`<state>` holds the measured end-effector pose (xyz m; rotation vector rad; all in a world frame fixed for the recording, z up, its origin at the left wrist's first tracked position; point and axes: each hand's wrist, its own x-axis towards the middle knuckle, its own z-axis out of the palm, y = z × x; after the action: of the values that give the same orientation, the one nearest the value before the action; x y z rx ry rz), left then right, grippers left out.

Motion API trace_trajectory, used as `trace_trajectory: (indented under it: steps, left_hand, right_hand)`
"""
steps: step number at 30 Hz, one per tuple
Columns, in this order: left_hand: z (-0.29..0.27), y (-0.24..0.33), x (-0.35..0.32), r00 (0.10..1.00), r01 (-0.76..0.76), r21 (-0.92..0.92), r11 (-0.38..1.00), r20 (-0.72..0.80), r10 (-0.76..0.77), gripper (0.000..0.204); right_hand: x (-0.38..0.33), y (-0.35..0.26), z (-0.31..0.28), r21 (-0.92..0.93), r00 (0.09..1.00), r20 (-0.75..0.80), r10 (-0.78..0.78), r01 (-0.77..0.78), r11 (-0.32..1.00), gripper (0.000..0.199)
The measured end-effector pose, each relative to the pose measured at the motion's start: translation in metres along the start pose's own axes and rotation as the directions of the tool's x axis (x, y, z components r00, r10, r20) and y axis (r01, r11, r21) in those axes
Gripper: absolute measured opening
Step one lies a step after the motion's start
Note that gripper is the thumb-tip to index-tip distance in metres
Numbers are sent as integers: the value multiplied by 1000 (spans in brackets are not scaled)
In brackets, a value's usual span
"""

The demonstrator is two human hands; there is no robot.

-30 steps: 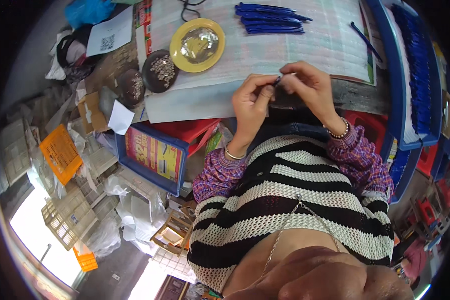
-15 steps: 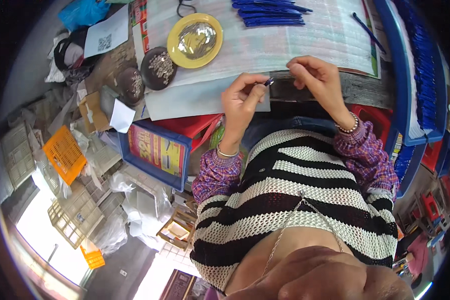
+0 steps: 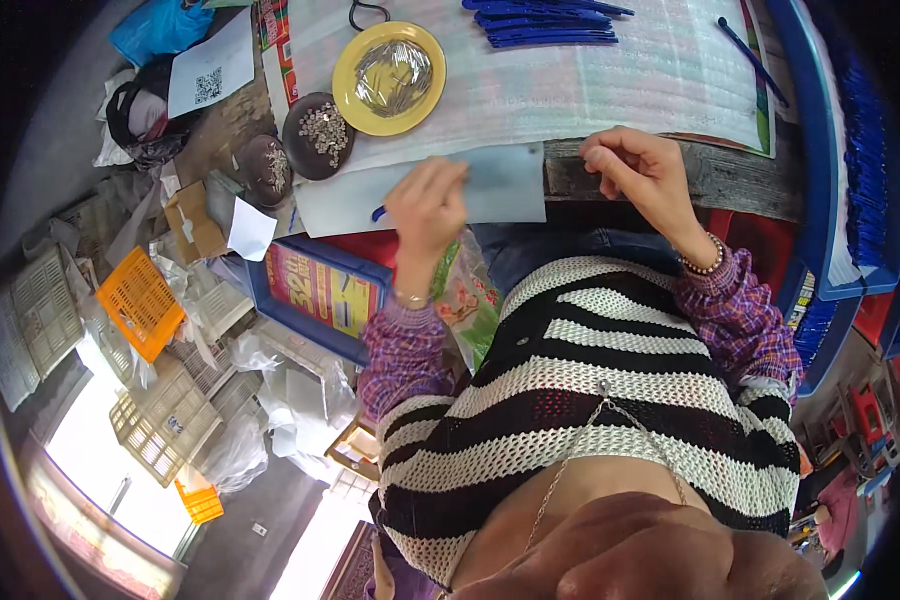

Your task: The recorder is assembling pens by putting caps on them and organizing them into trays and boxes.

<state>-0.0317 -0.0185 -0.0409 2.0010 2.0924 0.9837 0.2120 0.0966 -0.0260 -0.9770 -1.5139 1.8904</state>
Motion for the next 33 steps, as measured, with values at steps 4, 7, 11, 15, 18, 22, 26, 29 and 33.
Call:
trace_trajectory:
  steps: [4, 7, 11, 15, 18, 22, 26, 29, 33]
  left_hand:
    - [20, 29, 20, 996, -70, 10, 997, 49, 70, 12]
    - [19, 37, 28, 993, -50, -10, 999, 103, 50, 11]
    - [21, 39, 30, 994, -35, -44, 998, 99, 40, 12]
    - [18, 62, 36, 975, 186, -368, 911, 180, -127, 13]
    - [20, 70, 36, 954, 285, -535, 795, 236, -183, 15]
    - [24, 81, 33, 885, 466, -736, 491, 374, -279, 9]
    - [26, 84, 31, 857, 512, -764, 391, 425, -291, 10]
    - [30, 85, 27, 901, 433, -785, 444, 355, -251, 11]
    - [35, 89, 26, 924, 378, -794, 475, 295, -242, 12]
  right_hand:
    - [2, 2, 0, -45, 1000, 7, 10, -9, 999, 15]
    - [1, -2, 1, -91, 1000, 21, 3, -2, 996, 16]
    - [0, -6, 4, -158, 999, 43, -18, 25, 987, 16]
    - [-4, -5, 5, -178, 995, 40, -88, 94, 980, 16]
    - [-6, -7, 5, -208, 993, 48, -108, 116, 971, 15]
    - [-9, -8, 7, -204, 989, 17, -147, 147, 968, 13]
    - [-11, -13, 8, -273, 977, -12, -212, 201, 941, 14]
    - [-14, -7, 9, -318, 957, -49, -286, 256, 913, 13]
    - [-13, -9, 7, -422, 924, -18, -382, 339, 841, 13]
